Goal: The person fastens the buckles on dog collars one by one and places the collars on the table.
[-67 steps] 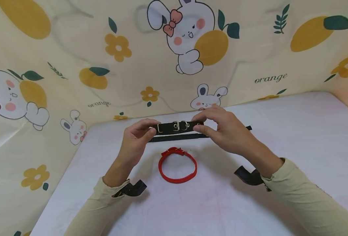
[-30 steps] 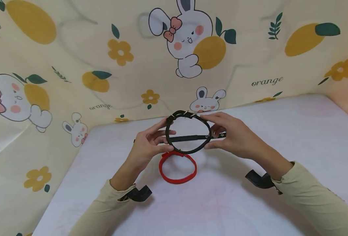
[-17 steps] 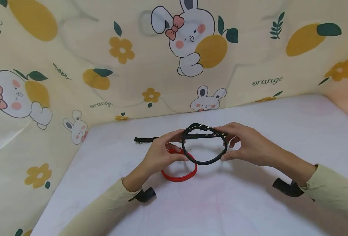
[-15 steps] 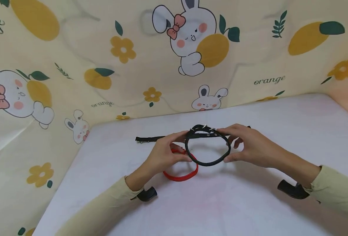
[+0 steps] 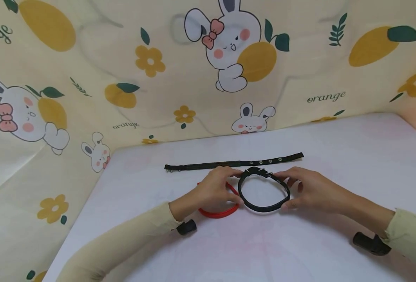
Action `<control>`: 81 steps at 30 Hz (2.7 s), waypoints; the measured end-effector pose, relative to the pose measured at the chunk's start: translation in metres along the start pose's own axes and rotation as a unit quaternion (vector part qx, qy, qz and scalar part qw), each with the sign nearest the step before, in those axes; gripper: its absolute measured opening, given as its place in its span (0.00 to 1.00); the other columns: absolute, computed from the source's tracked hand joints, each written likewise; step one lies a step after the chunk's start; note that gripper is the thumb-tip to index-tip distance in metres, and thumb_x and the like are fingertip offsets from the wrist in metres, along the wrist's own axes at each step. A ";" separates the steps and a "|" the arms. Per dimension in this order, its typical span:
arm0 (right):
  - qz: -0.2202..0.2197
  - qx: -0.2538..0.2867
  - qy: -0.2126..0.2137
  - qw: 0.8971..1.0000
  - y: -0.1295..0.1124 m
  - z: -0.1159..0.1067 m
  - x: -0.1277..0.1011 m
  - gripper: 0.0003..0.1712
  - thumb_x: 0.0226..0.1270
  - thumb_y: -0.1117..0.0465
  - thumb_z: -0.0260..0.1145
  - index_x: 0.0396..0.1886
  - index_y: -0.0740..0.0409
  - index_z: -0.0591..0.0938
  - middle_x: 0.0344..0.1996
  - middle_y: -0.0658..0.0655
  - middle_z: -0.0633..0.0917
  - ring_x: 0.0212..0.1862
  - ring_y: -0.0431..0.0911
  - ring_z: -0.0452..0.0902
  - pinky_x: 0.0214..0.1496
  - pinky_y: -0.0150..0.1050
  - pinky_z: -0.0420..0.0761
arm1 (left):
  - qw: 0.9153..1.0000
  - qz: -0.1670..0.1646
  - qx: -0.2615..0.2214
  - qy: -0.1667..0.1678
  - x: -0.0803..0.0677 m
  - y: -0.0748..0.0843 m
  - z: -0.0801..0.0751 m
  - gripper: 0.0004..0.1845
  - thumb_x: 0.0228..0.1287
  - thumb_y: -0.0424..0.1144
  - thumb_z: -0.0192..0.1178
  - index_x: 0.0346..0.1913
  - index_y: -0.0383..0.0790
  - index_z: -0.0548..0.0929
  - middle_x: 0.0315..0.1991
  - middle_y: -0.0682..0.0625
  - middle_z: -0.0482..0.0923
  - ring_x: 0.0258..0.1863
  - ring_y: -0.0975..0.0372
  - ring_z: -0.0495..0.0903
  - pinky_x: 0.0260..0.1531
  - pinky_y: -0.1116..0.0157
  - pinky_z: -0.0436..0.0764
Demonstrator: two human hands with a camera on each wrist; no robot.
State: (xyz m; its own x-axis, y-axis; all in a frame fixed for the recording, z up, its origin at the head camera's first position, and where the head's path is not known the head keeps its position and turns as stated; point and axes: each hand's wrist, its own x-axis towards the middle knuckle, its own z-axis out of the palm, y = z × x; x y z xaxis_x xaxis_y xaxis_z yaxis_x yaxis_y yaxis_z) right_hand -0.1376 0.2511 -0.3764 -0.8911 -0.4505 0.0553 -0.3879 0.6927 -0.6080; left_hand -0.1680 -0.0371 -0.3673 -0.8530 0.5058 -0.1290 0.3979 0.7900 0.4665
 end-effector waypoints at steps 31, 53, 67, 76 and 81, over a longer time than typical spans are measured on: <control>0.008 -0.086 0.046 0.995 0.008 -0.012 0.010 0.45 0.46 0.43 0.81 0.65 0.48 0.75 0.55 0.52 0.82 0.46 0.27 0.71 0.41 0.34 0.74 | 0.998 0.025 -0.054 0.004 -0.023 -0.038 -0.050 0.34 0.57 0.48 0.73 0.67 0.50 0.76 0.62 0.53 0.78 0.65 0.59 0.72 0.65 0.57 0.73; 0.119 -0.040 0.007 0.992 0.020 -0.053 0.060 0.34 0.64 0.44 0.70 0.65 0.56 0.77 0.61 0.67 0.78 0.61 0.61 0.71 0.51 0.52 0.73 | 0.968 -0.112 -0.154 0.162 -0.065 -0.163 -0.104 0.26 0.64 0.39 0.68 0.64 0.40 0.77 0.56 0.40 0.82 0.56 0.49 0.82 0.53 0.53 0.81; 0.130 -0.042 -0.039 0.990 0.069 -0.042 0.057 0.32 0.61 0.47 0.73 0.62 0.55 0.79 0.54 0.68 0.81 0.56 0.62 0.73 0.53 0.60 0.71 | 0.968 -0.187 -0.146 0.084 -0.049 -0.186 -0.076 0.26 0.60 0.38 0.70 0.62 0.43 0.80 0.52 0.42 0.82 0.50 0.51 0.82 0.49 0.56 0.79; 0.123 -0.072 -0.016 0.990 0.069 -0.037 0.063 0.20 0.63 0.54 0.72 0.54 0.52 0.85 0.51 0.64 0.85 0.51 0.58 0.80 0.51 0.55 0.75 | 0.959 -0.226 -0.101 0.136 -0.044 -0.176 -0.068 0.18 0.62 0.36 0.68 0.55 0.46 0.85 0.45 0.43 0.82 0.44 0.53 0.76 0.41 0.61 0.75; 0.133 -0.073 -0.019 0.988 0.066 -0.036 0.064 0.20 0.63 0.51 0.72 0.53 0.51 0.86 0.48 0.61 0.85 0.47 0.56 0.80 0.46 0.49 0.76 | 0.960 -0.220 -0.091 0.150 -0.044 -0.177 -0.066 0.15 0.63 0.37 0.68 0.53 0.46 0.87 0.46 0.42 0.82 0.47 0.52 0.76 0.44 0.59 0.75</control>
State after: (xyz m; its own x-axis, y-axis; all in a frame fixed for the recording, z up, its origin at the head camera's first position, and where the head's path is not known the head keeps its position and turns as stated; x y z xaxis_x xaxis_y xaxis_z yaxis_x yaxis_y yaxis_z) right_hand -0.2290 0.2878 -0.3843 -0.9577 -0.2603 -0.1224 -0.1737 0.8624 -0.4755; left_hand -0.2234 -0.2221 -0.3864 -0.9947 -0.0068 -0.1022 -0.0645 0.8170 0.5730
